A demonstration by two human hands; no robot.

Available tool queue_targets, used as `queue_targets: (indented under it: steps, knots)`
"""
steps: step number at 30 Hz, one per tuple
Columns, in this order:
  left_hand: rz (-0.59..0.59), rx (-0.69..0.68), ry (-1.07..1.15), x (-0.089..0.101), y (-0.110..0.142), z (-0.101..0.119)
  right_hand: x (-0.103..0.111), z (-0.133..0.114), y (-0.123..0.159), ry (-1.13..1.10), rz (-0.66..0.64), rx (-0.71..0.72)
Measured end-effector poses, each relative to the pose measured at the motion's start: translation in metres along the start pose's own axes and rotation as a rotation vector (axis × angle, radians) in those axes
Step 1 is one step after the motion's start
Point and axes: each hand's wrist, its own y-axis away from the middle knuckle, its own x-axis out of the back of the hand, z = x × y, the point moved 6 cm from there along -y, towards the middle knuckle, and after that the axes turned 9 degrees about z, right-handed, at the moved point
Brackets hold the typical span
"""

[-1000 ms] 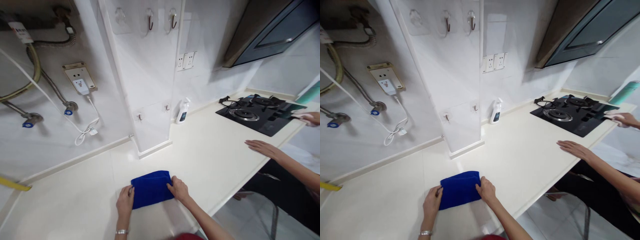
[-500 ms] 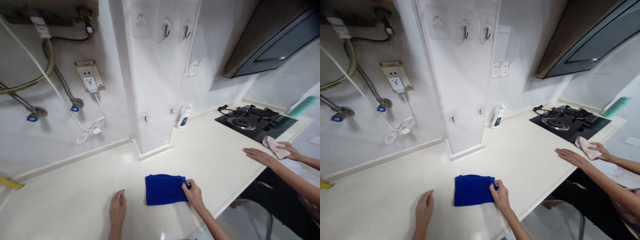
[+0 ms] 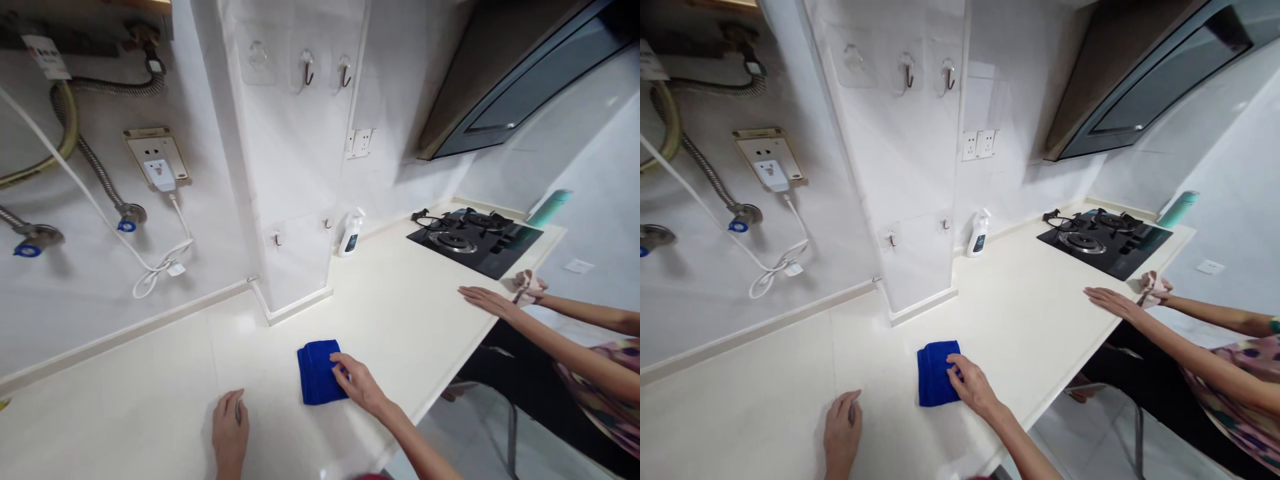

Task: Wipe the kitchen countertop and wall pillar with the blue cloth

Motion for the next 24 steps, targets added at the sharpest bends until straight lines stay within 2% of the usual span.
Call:
queue_targets:
  steps: [3, 5, 7, 9, 10, 11, 13, 14, 16, 18, 20, 22, 24]
  knots:
    - [-0.001, 0.004, -0.040, -0.004, -0.004, 0.004, 0.039, 0.044, 0.013, 0.073, 0.058, -0.012]
    - [-0.055, -0.012, 0.000, -0.013, -0.006, 0.022, 0.074, 0.074, 0.016, 0.083, 0.062, -0.065]
    - [-0.152, -0.061, 0.097, -0.027, -0.004, 0.059, 0.118, 0.098, 0.011, 0.062, 0.165, -0.155]
    - [-0.253, -0.146, 0.179, -0.045, 0.006, 0.111, 0.163, 0.115, 0.002, 0.061, 0.427, -0.263]
    - [-0.316, -0.214, 0.208, -0.057, 0.014, 0.140, 0.180, 0.118, -0.001, 0.074, 0.559, -0.266]
    - [-0.368, -0.285, 0.228, -0.070, 0.023, 0.168, 0.187, 0.119, -0.004, 0.122, 0.622, -0.243]
    - [-0.407, -0.417, 0.190, -0.098, 0.041, 0.213, 0.179, 0.117, -0.006, 0.196, 0.633, -0.172]
    - [-0.392, -0.448, 0.130, -0.112, 0.048, 0.227, 0.164, 0.116, -0.005, 0.227, 0.583, -0.128]
    - [-0.333, -0.475, 0.015, -0.137, 0.058, 0.240, 0.126, 0.118, 0.004, 0.279, 0.478, -0.031]
    - [-0.273, -0.500, -0.048, -0.151, 0.065, 0.238, 0.092, 0.122, 0.018, 0.455, 0.423, 0.104]
    - [-0.235, -0.559, -0.061, -0.152, 0.069, 0.224, 0.070, 0.131, 0.031, 0.628, 0.417, 0.185]
    - [-0.217, -0.616, -0.080, -0.140, 0.070, 0.202, 0.061, 0.141, 0.037, 0.724, 0.424, 0.210]
    - [-0.215, -0.642, -0.122, -0.121, 0.060, 0.173, 0.058, 0.146, 0.038, 0.755, 0.412, 0.226]
